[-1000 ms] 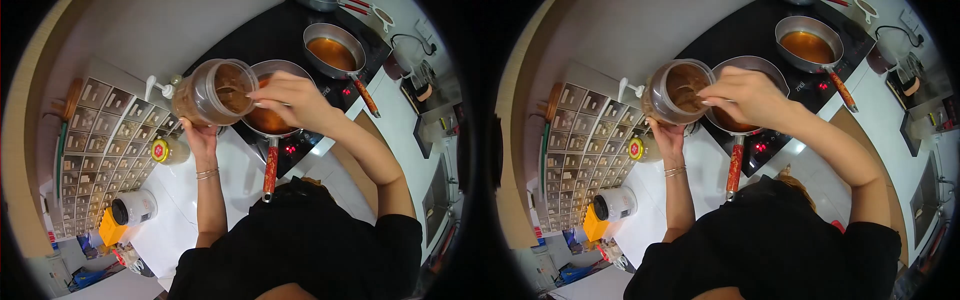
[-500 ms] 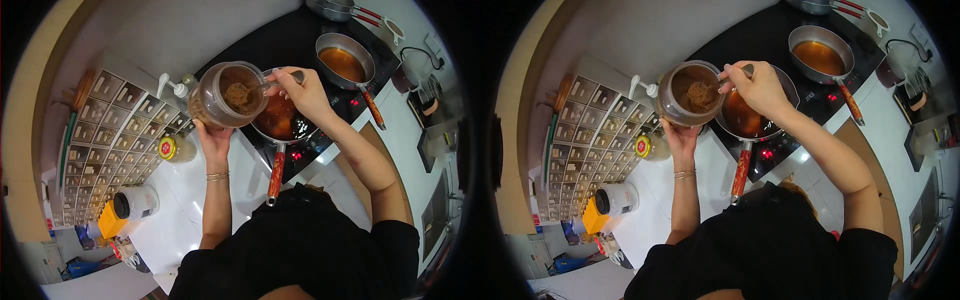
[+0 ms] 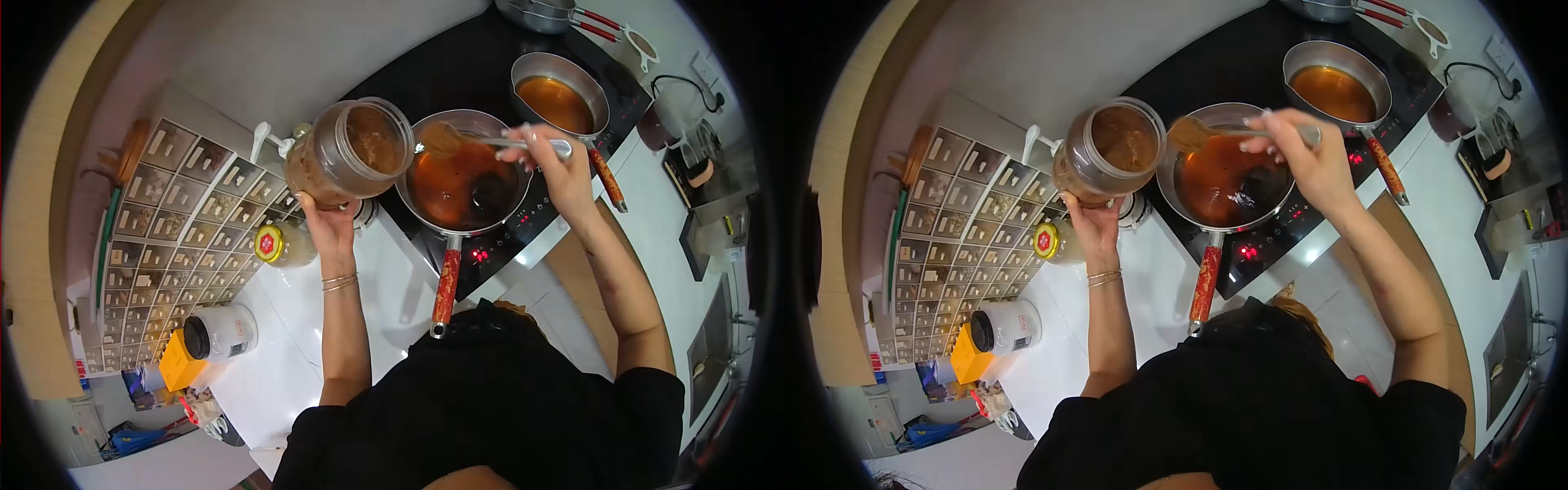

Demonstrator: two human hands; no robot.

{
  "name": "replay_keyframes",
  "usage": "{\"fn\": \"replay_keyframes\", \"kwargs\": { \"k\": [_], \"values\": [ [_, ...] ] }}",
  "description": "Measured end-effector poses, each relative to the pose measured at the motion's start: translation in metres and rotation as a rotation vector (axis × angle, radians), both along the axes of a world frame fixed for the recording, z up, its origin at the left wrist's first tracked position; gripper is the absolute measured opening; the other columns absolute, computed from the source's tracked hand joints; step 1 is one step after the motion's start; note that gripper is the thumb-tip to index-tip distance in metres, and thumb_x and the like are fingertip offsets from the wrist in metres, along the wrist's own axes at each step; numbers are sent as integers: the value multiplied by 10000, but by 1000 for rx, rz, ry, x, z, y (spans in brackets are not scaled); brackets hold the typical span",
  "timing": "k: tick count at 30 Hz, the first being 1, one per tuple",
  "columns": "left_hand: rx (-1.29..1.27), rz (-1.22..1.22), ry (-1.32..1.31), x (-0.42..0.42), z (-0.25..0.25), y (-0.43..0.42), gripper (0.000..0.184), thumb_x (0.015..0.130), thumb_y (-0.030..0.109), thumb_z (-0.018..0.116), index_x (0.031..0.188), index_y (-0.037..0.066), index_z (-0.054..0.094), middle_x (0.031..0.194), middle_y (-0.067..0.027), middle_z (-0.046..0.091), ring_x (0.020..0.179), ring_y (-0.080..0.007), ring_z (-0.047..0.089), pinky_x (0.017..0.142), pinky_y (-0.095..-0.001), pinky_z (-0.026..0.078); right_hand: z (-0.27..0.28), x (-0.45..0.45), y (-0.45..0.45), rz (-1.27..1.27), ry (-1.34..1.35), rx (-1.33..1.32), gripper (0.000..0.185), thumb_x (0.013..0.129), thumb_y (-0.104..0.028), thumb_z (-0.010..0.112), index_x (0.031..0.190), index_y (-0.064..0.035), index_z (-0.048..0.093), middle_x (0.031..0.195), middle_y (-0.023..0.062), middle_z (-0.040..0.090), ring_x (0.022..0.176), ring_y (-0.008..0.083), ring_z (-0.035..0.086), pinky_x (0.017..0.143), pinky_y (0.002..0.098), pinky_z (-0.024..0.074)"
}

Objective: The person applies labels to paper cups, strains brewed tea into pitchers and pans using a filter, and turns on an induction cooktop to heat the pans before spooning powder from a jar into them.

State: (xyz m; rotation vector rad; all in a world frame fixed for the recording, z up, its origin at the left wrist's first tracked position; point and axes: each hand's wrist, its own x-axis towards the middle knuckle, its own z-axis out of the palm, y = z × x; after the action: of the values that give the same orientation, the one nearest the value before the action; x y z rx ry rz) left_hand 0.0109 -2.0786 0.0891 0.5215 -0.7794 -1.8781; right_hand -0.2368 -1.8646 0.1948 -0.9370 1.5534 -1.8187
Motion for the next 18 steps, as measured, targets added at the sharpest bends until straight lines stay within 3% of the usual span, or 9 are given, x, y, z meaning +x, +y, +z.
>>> {"fn": "replay_keyframes", "kwargs": {
  "k": [2, 3, 4, 8, 10, 12, 14, 16, 18],
  "values": [
    [-19, 27, -35, 5, -2, -8, 654, 870, 507, 478, 1357, 127, 263, 1387, -99, 302, 1248, -276, 348, 957, -542, 381, -21, -6, 11, 58, 995, -141, 137, 783, -80, 631, 903, -21, 660, 780, 71, 668, 637, 164, 531, 610, 263, 459],
    [-27, 40, -52, 5, -2, -10, 675, 857, 520, 489, 1357, 128, 262, 1386, -95, 302, 1241, -277, 356, 962, -543, 381, -18, -4, 23, 161, 1129, 67, 222, 693, -10, 678, 914, -24, 656, 803, 81, 651, 667, 229, 546, 640, 303, 472],
    [-26, 35, -58, 6, -2, -10, 675, 857, 520, 489, 1357, 128, 262, 1386, -95, 302, 1241, -277, 356, 962, -543, 381, -14, -3, 24, 158, 1123, 70, 222, 693, -10, 678, 914, -24, 656, 803, 81, 651, 667, 229, 546, 640, 303, 472],
    [0, -17, -3, -5, 8, 2, 627, 867, 500, 494, 1332, 124, 308, 1333, -71, 368, 1206, -242, 393, 935, -481, 421, 14, 23, -24, 112, 977, -392, 230, 708, -54, 689, 937, -63, 663, 722, 74, 599, 660, 214, 540, 595, 306, 457],
    [-9, -40, 3, -14, 15, 8, 626, 864, 503, 497, 1329, 125, 317, 1326, -69, 380, 1199, -241, 405, 928, -471, 430, 16, 39, -60, 95, 1038, -363, 108, 760, -135, 646, 840, -65, 663, 721, 71, 605, 694, 221, 557, 602, 334, 469],
    [-23, -84, 22, -19, 21, 15, 607, 866, 497, 497, 1319, 126, 335, 1308, -67, 407, 1180, -240, 431, 912, -451, 452, 9, 48, -89, 33, 1073, -338, 135, 786, -178, 605, 789, -53, 659, 669, 94, 612, 652, 243, 571, 604, 347, 477],
    [-24, -60, -7, -19, 19, 15, 584, 874, 487, 488, 1310, 124, 348, 1300, -68, 419, 1174, -241, 441, 905, -447, 461, 12, 54, -100, 233, 1036, 95, 197, 792, -197, 587, 815, -13, 654, 726, 164, 597, 621, 306, 538, 613, 342, 468],
    [-6, -75, 8, -20, 19, 18, 576, 880, 483, 482, 1307, 121, 350, 1303, -70, 416, 1173, -238, 441, 894, -447, 465, 12, 52, -98, 356, 851, 13, 262, 810, -230, 539, 799, 5, 654, 702, 153, 621, 599, 254, 556, 624, 330, 467],
    [-7, -80, -4, -18, 17, 20, 583, 881, 488, 478, 1316, 127, 338, 1320, -72, 395, 1196, -243, 415, 916, -471, 440, 22, 48, -89, 398, 325, 102, 273, 837, -223, 523, 820, 16, 653, 685, 116, 650, 613, 167, 561, 617, 294, 455]
  ]
}}
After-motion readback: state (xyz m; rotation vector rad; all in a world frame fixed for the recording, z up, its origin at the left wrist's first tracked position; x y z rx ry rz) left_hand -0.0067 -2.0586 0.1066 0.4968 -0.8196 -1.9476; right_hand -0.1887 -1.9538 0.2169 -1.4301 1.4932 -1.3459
